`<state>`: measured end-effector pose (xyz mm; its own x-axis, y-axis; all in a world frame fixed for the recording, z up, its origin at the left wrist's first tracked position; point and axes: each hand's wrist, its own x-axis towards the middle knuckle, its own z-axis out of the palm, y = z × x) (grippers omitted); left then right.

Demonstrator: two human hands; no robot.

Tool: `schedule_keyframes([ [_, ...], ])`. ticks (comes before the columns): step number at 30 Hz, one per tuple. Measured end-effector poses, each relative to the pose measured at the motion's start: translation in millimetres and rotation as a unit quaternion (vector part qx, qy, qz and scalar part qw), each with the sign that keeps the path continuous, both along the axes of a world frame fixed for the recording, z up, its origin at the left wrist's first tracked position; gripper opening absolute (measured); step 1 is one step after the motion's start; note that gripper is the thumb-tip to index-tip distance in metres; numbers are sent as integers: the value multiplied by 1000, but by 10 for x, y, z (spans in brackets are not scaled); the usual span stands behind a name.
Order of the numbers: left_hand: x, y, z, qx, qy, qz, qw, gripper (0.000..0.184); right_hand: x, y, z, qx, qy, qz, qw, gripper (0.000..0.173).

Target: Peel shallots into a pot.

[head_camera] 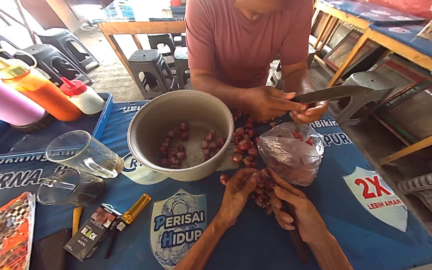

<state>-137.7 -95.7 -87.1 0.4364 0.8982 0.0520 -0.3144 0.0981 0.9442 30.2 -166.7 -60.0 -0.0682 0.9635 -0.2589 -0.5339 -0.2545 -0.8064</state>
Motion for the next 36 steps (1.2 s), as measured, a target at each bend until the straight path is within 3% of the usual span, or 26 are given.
schedule_keyframes([
  [10,6,8,1,-10,-9,17,1000,22,-9,-5,-18,44,-68,66,995,61],
  [20,9,-22,24,-51,-12,15,999,19,-84,-15,-43,41,-135,12,990,51],
  [28,-19,6,12,-55,-28,-9,998,23,70,10,-42,-12,90,75,993,56],
  [36,-12,-7,21,-69,-40,10,997,21,-36,-19,-49,47,-84,58,994,59],
])
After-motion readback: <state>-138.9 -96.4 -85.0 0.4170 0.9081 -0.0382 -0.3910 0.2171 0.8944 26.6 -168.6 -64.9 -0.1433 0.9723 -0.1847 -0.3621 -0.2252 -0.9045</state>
